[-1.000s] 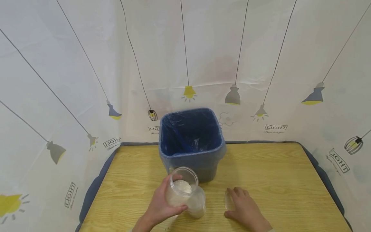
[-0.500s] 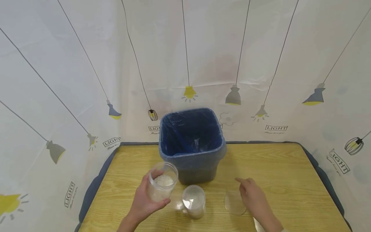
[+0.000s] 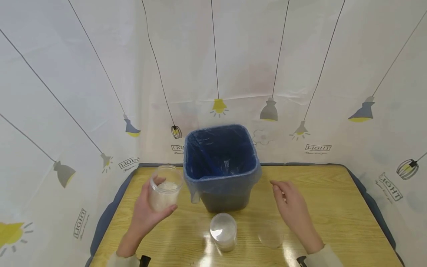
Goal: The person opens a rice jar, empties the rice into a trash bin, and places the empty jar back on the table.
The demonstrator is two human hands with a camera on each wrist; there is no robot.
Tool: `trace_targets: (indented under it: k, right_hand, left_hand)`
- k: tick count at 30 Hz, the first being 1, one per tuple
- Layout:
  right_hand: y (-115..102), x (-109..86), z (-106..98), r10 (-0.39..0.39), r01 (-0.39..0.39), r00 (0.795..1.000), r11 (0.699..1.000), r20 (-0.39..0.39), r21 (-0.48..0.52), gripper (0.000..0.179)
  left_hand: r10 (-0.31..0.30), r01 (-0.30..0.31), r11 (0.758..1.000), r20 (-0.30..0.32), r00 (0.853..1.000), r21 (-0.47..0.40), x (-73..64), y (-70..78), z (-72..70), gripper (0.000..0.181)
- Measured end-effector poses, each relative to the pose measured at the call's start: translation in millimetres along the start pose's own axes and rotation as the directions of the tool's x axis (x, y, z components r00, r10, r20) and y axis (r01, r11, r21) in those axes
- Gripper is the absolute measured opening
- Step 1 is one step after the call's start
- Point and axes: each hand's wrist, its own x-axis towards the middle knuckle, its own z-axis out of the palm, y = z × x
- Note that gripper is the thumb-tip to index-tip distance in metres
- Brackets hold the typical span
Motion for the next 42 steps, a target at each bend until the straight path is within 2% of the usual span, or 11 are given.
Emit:
trace_targets:
  k: [4, 7, 10, 12, 16, 19, 22, 30, 34, 38, 42]
  right_hand:
    - [-15.4, 20.6, -1.8, 0.029, -0.031, 0.999, 0.997, 0.039, 0.065, 0.044]
    - [-25.8, 34.7, -2.0, 0.069, -0.081, 0.992, 0.989, 0.105, 0.123, 0.053]
    - [-34.4, 47.9, -0.5, 0.106, -0.147, 0.974, 0.969, 0.200, 0.201, 0.061]
    - [-39.2, 56.5, 0.9, 0.133, -0.199, 0.957, 0.948, 0.259, 0.249, 0.065]
    - [-46.1, 70.0, 4.5, 0.154, -0.258, 0.937, 0.910, 0.315, 0.324, 0.068]
    - [-49.5, 75.8, 6.8, 0.160, -0.260, 0.941, 0.905, 0.298, 0.336, 0.064]
    - [-51.8, 78.4, 8.9, 0.171, -0.263, 0.944, 0.906, 0.282, 0.332, 0.062]
    - [-50.7, 77.5, 11.7, 0.192, -0.293, 0.936, 0.888, 0.294, 0.354, 0.062]
    - [-50.5, 77.0, 12.3, 0.192, -0.292, 0.938, 0.885, 0.288, 0.362, 0.061]
    - [-49.7, 76.5, 12.2, 0.197, -0.291, 0.941, 0.887, 0.275, 0.358, 0.061]
    - [-48.9, 76.3, 12.3, 0.204, -0.295, 0.940, 0.887, 0.273, 0.354, 0.061]
  left_hand:
    - [0.000, 0.000, 0.998, 0.003, 1.000, 0.068, 16.2, 2.9, -4.2, 0.099]
    - [0.009, -0.012, 0.991, 0.022, 1.000, 0.131, 25.1, 3.6, -5.3, 0.102]
    - [0.043, -0.050, 0.983, 0.046, 0.998, 0.174, 33.9, 3.2, -7.1, 0.103]
    - [0.091, -0.101, 0.975, 0.061, 0.994, 0.196, 41.0, 2.5, -8.8, 0.103]
    - [0.230, -0.243, 0.936, 0.082, 0.970, 0.254, 58.2, 1.3, -13.2, 0.101]
    - [0.322, -0.337, 0.892, 0.100, 0.942, 0.301, 72.7, 2.0, -15.4, 0.099]
    - [0.367, -0.386, 0.859, 0.121, 0.922, 0.337, 85.0, 4.3, -15.9, 0.097]
    - [0.379, -0.425, 0.801, 0.192, 0.905, 0.421, 104.4, 14.8, -11.7, 0.092]
    - [0.388, -0.442, 0.787, 0.212, 0.897, 0.431, 113.5, 20.0, -10.2, 0.092]
    - [0.388, -0.468, 0.766, 0.264, 0.883, 0.440, 121.5, 23.5, -8.8, 0.091]
    - [0.381, -0.489, 0.730, 0.310, 0.871, 0.478, 128.1, 25.3, -7.2, 0.090]
